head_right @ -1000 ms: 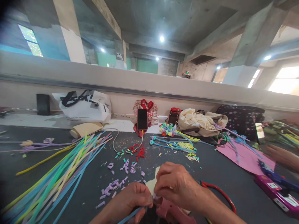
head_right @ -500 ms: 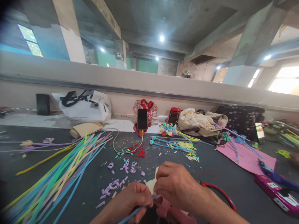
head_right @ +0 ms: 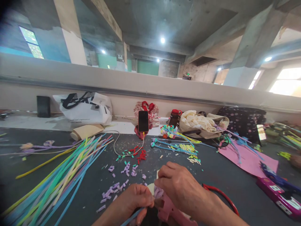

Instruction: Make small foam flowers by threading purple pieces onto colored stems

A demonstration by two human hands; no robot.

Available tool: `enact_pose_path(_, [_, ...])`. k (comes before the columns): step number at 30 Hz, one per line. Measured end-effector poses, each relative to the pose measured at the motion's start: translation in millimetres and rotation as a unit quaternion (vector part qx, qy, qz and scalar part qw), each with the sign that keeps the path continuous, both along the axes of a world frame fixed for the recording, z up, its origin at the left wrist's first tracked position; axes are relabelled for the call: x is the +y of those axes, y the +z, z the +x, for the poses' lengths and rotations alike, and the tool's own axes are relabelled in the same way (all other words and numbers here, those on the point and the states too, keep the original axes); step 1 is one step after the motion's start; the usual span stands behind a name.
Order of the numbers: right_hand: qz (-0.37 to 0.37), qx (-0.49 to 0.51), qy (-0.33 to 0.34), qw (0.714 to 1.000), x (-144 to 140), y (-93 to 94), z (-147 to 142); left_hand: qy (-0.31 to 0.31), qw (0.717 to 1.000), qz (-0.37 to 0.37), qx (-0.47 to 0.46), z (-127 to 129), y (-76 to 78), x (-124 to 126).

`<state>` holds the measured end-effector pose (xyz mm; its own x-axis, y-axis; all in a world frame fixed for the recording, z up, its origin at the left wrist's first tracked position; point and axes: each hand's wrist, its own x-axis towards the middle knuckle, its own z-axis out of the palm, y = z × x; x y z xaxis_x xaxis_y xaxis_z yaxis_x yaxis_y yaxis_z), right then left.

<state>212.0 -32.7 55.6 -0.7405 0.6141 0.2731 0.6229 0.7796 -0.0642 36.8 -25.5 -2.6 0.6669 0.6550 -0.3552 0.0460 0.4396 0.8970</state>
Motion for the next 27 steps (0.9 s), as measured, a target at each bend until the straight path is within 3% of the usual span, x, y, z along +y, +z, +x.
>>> enact_pose_path(4, [-0.007, 0.131, -0.039, 0.991, -2, 0.0, 10, 0.023, 1.0, 0.005, -0.007, 1, -1.3, 1])
enact_pose_path(6, [-0.039, 0.247, -0.09, 0.964, -5, -4.7, 15, 0.048, 0.999, 0.008, -0.023, 3, -4.6, 3])
enact_pose_path(8, [-0.127, 0.363, -0.153, 0.911, -10, -12.8, 16, 0.09, 0.995, 0.015, -0.039, 6, -9.0, 5])
enact_pose_path(10, [-0.236, 0.448, -0.198, 0.84, -14, -22.1, 13, 0.149, 0.987, 0.037, -0.044, 8, -12.8, 7])
enact_pose_path(13, [-0.343, 0.5, -0.201, 0.77, -18, -32.3, 2, 0.223, 0.971, 0.083, -0.03, 8, -13.8, 8])
enact_pose_path(19, [-0.394, 0.514, -0.199, 0.735, -10, -36.2, -23, 0.272, 0.948, 0.162, 0.024, 1, -0.8, 2])
enact_pose_path(24, [-0.326, 0.512, -0.144, 0.781, 2, -35.5, -39, 0.315, 0.929, 0.192, 0.04, 2, -6.6, 1])
enact_pose_path(27, [-0.313, 0.506, -0.162, 0.787, 5, -33.4, -45, 0.34, 0.914, 0.22, 0.037, 4, -19.3, 3])
